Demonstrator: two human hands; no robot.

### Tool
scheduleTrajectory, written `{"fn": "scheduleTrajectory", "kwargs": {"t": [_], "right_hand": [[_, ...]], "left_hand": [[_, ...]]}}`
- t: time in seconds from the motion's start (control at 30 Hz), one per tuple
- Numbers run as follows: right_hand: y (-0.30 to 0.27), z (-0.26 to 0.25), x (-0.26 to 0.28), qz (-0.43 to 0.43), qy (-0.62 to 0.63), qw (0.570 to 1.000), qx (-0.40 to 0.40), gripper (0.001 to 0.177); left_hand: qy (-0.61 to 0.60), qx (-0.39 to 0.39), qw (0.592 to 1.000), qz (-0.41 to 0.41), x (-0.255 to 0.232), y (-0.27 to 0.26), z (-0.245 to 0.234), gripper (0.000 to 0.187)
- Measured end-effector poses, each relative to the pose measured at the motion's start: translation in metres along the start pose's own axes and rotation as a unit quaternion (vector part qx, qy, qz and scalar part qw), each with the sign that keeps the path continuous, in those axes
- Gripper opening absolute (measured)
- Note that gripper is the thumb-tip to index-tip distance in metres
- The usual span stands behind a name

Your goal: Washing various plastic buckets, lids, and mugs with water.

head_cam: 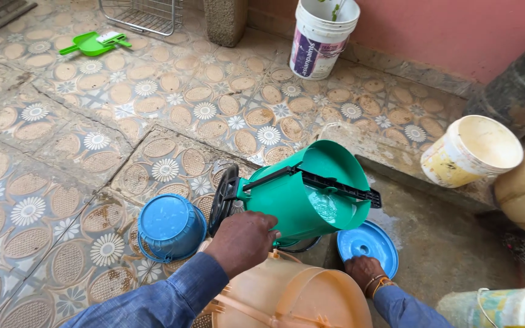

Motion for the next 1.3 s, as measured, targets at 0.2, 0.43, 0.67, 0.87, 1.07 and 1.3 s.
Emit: {"fn": "scheduleTrajectory", "kwargs": {"t": [0.2,0.43,0.67,0.87,1.07,1.3], "right_hand": [[-0.064,-0.102,-0.042,-0.005,0.03,0.993,-0.111,0.018],[-0.2,-0.262,-0.094,0.004,0.03,0.965,-0.262,0.024],[-0.334,-0.341,-0.082,-0.035,0.025,0.935,-0.353,0.011],[-0.418,-0.342,-0.099,-0.064,0.031,0.893,-0.445,0.01],[-0.451,-0.307,-0.183,0.006,0.142,0.859,-0.491,0.008],[-0.432,-0.232,-0.291,0.094,0.446,0.738,-0.498,0.015]], "left_hand": [[0.004,0.001,1.0,0.018,-0.017,0.002,-0.007,0.022],[-0.028,-0.064,0.988,0.137,-0.083,0.02,-0.005,0.024],[0.012,-0.154,0.938,0.31,-0.238,0.045,-0.012,0.059],[0.166,-0.099,0.908,0.371,-0.338,0.072,0.024,0.03],[0.09,-0.019,0.953,0.289,-0.361,0.126,0.072,0.005],[-0.123,-0.032,0.984,0.124,-0.319,0.198,0.105,0.025]]}}
Point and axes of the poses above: each hand's wrist, its own y-axis towards the middle knuckle, its own z-axis out of the palm, x = y × z, the point moved 9 cm from there along y, towards the middle knuckle, and after that the axes turned 8 degrees about z, right-handed, at the moved point
